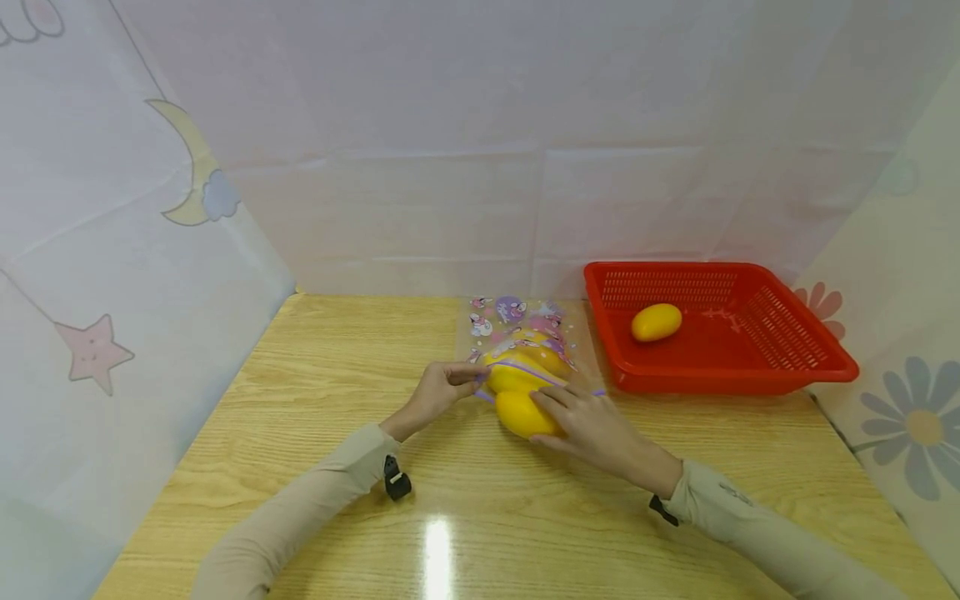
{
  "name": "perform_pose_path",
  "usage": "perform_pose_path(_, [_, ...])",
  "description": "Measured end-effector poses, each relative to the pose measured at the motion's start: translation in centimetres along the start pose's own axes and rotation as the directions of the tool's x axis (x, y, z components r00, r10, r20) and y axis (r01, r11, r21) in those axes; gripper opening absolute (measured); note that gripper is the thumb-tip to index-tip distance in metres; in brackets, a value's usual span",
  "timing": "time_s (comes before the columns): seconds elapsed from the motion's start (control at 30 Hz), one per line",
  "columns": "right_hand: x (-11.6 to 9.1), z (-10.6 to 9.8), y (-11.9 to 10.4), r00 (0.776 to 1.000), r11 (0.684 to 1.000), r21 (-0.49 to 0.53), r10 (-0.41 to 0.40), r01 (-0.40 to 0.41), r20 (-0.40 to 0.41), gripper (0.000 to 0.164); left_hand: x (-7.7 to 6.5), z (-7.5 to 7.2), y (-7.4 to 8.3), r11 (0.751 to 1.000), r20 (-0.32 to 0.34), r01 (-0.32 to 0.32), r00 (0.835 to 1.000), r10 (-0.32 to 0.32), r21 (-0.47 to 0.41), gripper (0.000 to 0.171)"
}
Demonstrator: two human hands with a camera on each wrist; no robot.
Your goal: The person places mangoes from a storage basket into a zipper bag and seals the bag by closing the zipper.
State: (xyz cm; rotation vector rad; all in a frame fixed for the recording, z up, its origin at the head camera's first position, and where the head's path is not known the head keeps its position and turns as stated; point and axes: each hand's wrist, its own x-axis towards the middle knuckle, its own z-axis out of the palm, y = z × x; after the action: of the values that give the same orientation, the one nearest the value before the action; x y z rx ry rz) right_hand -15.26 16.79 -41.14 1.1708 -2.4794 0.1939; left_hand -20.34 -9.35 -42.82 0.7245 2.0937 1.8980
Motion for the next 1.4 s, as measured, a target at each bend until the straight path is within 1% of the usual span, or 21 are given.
perform_pose_path(0.13, [0.2,0.1,0.0,1.000,1.000,-0.003,0.004,-0.004,0.015,0.060,0.0,0.0,0.0,1.000,-0.004,0.002,1.000,-0.002,0.002,0.029])
perform_pose_path(0.37, [0.4,0.1,0.0,0.999,0.999,-0.009,0.035,-0.035,0.027,0.060,0.0,0.0,0.1,1.000,-0.007,0.011,1.000,-0.011,0.007,0.029])
perform_pose_path(0.5, [0.6,0.1,0.1,0.999,0.999,-0.012,0.037,-0.037,0.015,0.060,0.1,0.0,0.2,1.000,-0.011,0.009,1.000,-0.008,0.021,0.029])
perform_pose_path(0.8, [0.9,0.4,0.2,0.999,0.998,-0.050,0.043,-0.044,-0.011,0.060,0.1,0.0,0.2,1.000,-0.005,0.009,1.000,-0.009,0.025,0.029])
perform_pose_path(1.03, [1.2,0.6,0.0,0.999,0.994,-0.100,0.041,-0.041,-0.006,0.060,0.0,0.0,0.2,1.000,-0.009,0.004,1.000,-0.004,0.021,0.029])
perform_pose_path(1.27, [1.5,0.7,-0.2,1.000,0.992,-0.127,0.004,-0.007,-0.029,0.059,0.0,0.0,0.3,1.000,-0.003,0.005,1.000,-0.005,0.022,0.029])
perform_pose_path(1.4, [1.6,1.0,-0.3,1.000,0.990,-0.137,0.015,-0.018,-0.025,0.058,0.0,0.0,0.4,1.000,-0.002,0.000,1.000,0.000,0.019,0.029])
